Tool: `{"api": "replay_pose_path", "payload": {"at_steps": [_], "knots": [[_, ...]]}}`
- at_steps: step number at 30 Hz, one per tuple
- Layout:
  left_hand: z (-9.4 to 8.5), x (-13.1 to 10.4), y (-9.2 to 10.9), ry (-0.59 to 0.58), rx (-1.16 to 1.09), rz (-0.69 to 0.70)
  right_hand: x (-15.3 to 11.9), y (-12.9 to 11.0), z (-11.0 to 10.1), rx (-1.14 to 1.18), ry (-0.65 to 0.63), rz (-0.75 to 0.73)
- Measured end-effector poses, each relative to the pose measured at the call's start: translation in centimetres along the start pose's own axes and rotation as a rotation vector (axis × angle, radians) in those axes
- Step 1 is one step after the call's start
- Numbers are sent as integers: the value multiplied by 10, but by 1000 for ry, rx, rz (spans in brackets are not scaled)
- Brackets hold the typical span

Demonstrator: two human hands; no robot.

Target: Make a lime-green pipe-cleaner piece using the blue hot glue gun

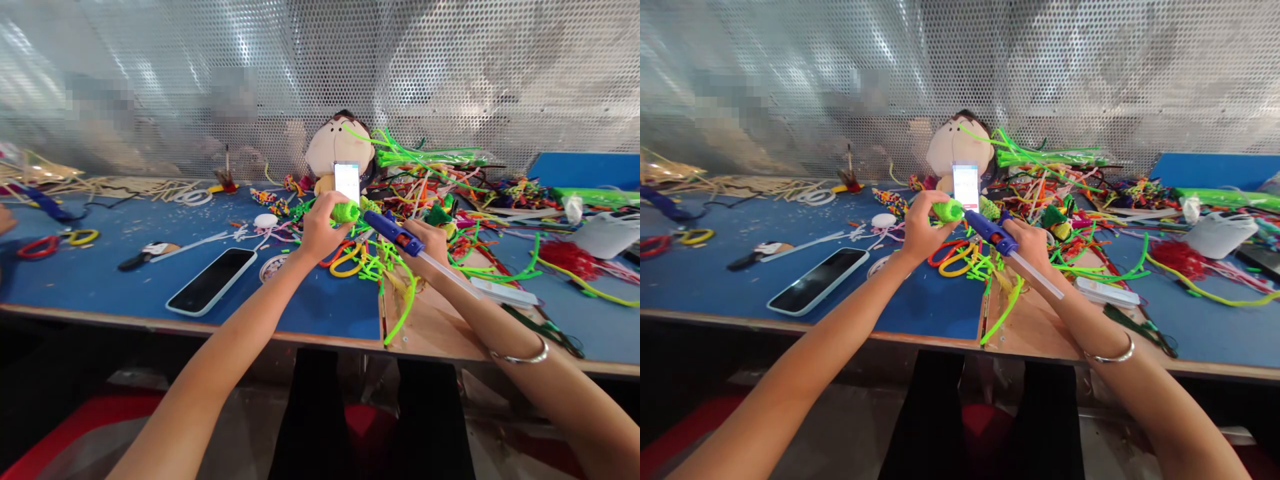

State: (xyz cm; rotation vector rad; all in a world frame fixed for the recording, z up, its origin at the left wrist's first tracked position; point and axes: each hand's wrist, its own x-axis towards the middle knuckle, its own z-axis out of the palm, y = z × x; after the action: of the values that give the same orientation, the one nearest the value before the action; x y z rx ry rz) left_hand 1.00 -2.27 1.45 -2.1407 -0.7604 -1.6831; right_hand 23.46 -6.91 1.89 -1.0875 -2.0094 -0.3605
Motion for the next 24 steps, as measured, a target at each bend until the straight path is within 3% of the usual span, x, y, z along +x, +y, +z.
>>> {"api": "replay_pose_path", "payload": {"at_steps": [24], "knots": [[0,0,2,-40,-51,-39,-1,-3,-4,31,5,-23]]}}
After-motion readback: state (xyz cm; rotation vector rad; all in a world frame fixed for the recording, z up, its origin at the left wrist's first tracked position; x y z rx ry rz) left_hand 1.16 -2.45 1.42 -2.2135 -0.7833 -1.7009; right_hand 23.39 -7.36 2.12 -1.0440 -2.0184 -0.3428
